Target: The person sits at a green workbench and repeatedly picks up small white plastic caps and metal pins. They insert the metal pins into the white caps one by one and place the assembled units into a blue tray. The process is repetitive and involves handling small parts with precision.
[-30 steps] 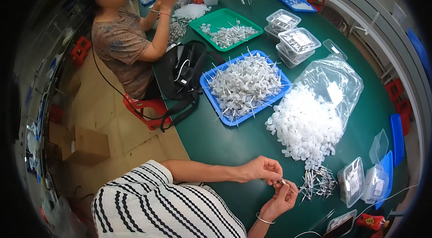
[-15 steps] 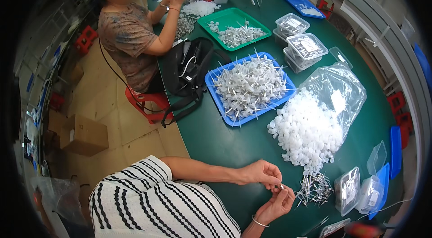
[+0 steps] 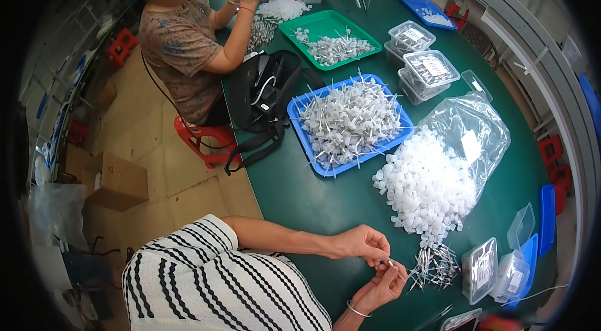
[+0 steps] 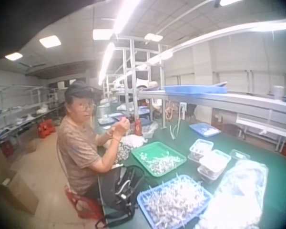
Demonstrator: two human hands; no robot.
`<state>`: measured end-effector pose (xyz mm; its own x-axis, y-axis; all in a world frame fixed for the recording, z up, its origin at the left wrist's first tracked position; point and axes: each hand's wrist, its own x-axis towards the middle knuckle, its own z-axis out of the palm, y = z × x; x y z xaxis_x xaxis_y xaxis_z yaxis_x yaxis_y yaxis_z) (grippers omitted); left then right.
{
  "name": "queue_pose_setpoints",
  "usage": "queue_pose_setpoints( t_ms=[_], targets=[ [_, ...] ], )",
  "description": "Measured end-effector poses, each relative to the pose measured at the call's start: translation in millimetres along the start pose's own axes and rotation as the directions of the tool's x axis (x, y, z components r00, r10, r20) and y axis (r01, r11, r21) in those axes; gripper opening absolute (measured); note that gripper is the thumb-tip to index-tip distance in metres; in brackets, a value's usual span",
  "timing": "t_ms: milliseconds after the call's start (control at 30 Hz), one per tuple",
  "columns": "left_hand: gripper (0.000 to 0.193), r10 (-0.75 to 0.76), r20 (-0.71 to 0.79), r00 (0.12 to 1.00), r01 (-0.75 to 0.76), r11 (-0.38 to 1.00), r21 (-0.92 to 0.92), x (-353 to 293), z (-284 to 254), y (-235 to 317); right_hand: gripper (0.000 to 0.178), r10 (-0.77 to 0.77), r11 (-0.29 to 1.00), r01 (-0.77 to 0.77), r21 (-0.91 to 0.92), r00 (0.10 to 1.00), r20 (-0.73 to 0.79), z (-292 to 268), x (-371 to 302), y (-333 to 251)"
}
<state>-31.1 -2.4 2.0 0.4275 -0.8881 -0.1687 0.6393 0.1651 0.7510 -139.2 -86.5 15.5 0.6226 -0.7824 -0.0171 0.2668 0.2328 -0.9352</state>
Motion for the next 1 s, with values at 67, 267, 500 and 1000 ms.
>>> queue_pose_setpoints(
  t_ms=[67,267,500,1000],
  targets=[
    [0.014,0.000,-0.003,1.000,0.000,1.000,0.000,0.0,-0.4,-0.6,0.013,0.001,1.000,-0.001,0.009,1.000,0.008,0.4,-0.3,-0.2],
    [0.014,0.000,-0.026,1.000,0.000,1.000,0.004,-2.6,-0.2,1.4,0.014,0.014,0.999,-0.014,0.038,1.000,0.003,2.5,-1.9,0.1],
    [0.014,-0.009,-0.039,0.999,0.009,1.000,-0.014,-1.9,-0.9,3.2,0.010,-0.043,0.999,0.042,0.006,0.998,0.054,-0.7,0.5,4.2],
    [0.032,-0.215,0.018,0.977,0.213,0.948,-0.235,3.0,-8.9,5.8,0.013,-0.144,0.986,0.148,-0.076,0.988,0.055,-11.9,9.9,-9.6]
  ],
)
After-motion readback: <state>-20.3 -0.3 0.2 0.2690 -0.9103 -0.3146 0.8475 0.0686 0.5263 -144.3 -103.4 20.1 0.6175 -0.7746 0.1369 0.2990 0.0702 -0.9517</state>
